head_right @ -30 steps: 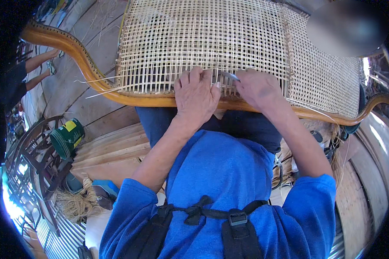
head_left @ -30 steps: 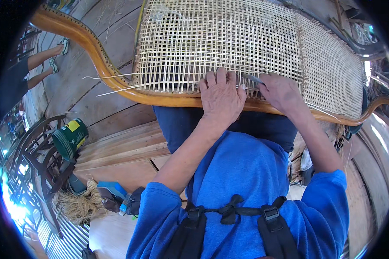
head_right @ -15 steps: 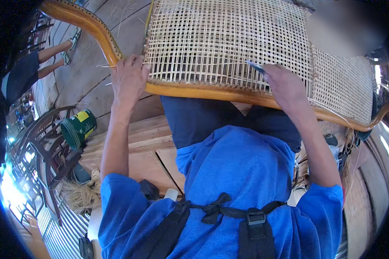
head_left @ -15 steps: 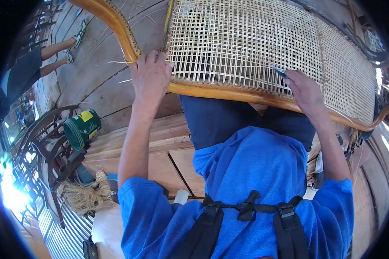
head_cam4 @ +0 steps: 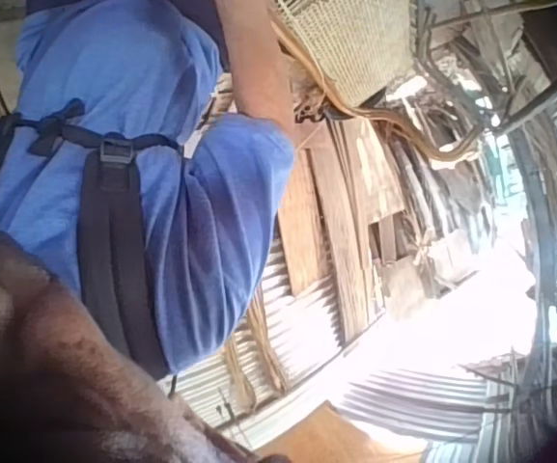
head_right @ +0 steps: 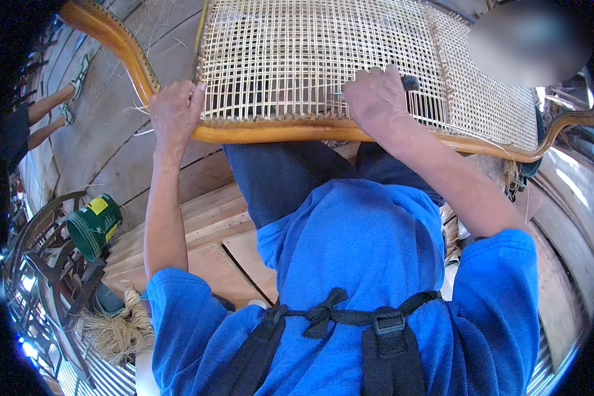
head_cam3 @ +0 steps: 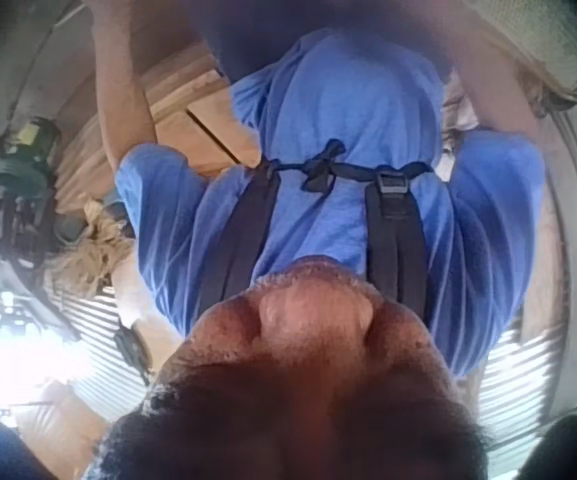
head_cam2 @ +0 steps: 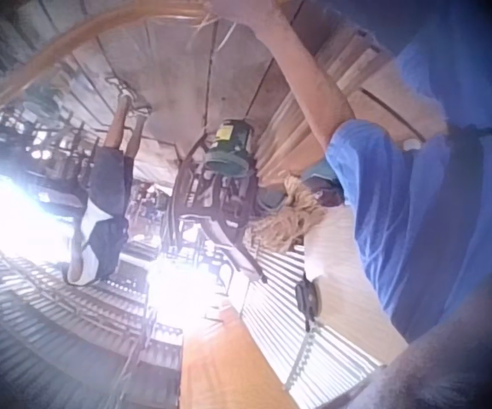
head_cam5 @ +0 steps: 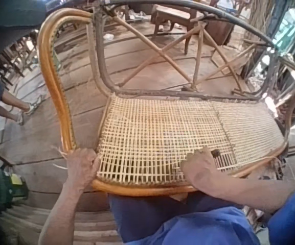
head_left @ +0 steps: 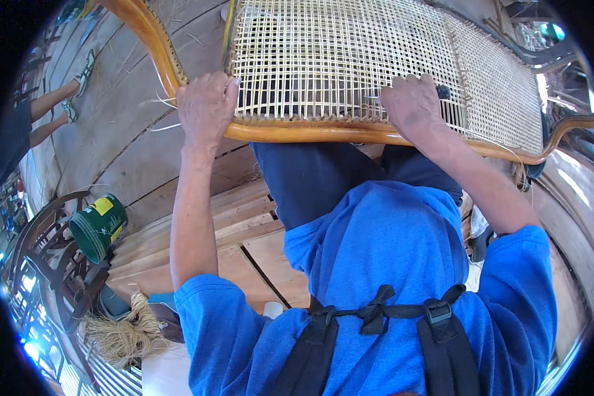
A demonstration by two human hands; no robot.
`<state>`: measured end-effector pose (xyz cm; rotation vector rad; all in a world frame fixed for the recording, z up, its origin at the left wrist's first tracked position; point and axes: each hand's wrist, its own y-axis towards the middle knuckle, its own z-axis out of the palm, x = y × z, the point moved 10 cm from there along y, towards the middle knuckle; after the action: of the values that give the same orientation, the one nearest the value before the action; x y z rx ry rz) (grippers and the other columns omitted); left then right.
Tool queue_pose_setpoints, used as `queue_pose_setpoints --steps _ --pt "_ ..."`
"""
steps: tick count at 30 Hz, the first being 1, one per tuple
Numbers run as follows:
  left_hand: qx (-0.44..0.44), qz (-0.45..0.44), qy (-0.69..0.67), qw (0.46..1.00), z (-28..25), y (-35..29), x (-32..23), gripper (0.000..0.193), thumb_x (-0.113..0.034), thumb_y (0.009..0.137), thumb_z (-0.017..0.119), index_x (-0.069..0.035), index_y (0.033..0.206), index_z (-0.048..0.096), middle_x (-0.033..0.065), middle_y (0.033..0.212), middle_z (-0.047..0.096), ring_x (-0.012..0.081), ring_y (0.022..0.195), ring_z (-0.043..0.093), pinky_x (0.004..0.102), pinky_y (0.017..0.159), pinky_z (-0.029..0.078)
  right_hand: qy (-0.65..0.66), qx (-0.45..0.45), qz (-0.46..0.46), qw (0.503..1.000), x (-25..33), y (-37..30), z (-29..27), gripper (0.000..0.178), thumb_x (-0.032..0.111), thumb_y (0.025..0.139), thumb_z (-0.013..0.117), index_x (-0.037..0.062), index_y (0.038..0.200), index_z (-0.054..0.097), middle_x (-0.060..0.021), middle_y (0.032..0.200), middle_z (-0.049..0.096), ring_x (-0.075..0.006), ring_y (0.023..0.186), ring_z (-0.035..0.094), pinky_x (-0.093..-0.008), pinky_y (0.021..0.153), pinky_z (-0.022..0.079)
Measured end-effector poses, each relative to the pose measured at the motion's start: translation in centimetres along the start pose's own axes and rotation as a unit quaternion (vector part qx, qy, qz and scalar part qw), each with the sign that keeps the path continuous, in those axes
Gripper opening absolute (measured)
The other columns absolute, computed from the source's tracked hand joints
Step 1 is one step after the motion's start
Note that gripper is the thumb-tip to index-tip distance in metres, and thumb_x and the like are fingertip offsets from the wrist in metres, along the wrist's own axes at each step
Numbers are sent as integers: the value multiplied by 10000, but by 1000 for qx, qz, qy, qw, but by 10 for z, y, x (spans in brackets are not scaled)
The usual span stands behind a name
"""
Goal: The recorder is weaving the seat of a rattan chair frame using thin bamboo or rattan strips.
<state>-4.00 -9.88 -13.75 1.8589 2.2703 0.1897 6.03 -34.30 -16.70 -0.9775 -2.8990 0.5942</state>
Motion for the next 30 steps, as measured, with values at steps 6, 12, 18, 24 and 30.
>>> queue_pose_setpoints --steps 6,12,18,24,30 --pt "15 12 6 1000 2 -4 -2 202 -312 793 629 -128 733 572 33 712 580 228 743 570 399 707 386 6 24 16 1000 -9 10 5 146 177 855 544 128 855 682 -85 859 635 -233 878 608 -385 800 400" --pt "-83 44 48 994 -14 -11 -12 220 -333 808 635 -115 817 605 20 865 608 207 902 571 445 889 323 -20 52 13 998 15 7 -7 179 144 853 533 161 928 694 -80 936 653 -236 934 621 -382 826 403" --pt "-71 -19 62 995 -4 -22 -10 235 -352 823 592 -119 803 617 6 905 629 207 1008 561 564 954 253 -5 -6 -53 999 12 17 -2 159 163 851 531 134 858 687 -77 874 661 -244 849 642 -400 779 405" --pt "-70 -28 64 995 -1 -32 -18 249 -349 824 588 -107 786 629 15 880 647 224 996 580 578 966 235 -22 23 -2 999 21 -8 6 156 155 843 536 136 878 686 -61 840 663 -230 839 648 -392 777 403" --pt "-78 -29 62 995 -1 -38 -30 260 -357 815 596 -111 741 636 7 855 650 208 992 576 565 975 237 -80 61 -5 995 36 -7 10 139 117 812 556 132 824 694 -52 806 667 -219 829 643 -373 764 407"
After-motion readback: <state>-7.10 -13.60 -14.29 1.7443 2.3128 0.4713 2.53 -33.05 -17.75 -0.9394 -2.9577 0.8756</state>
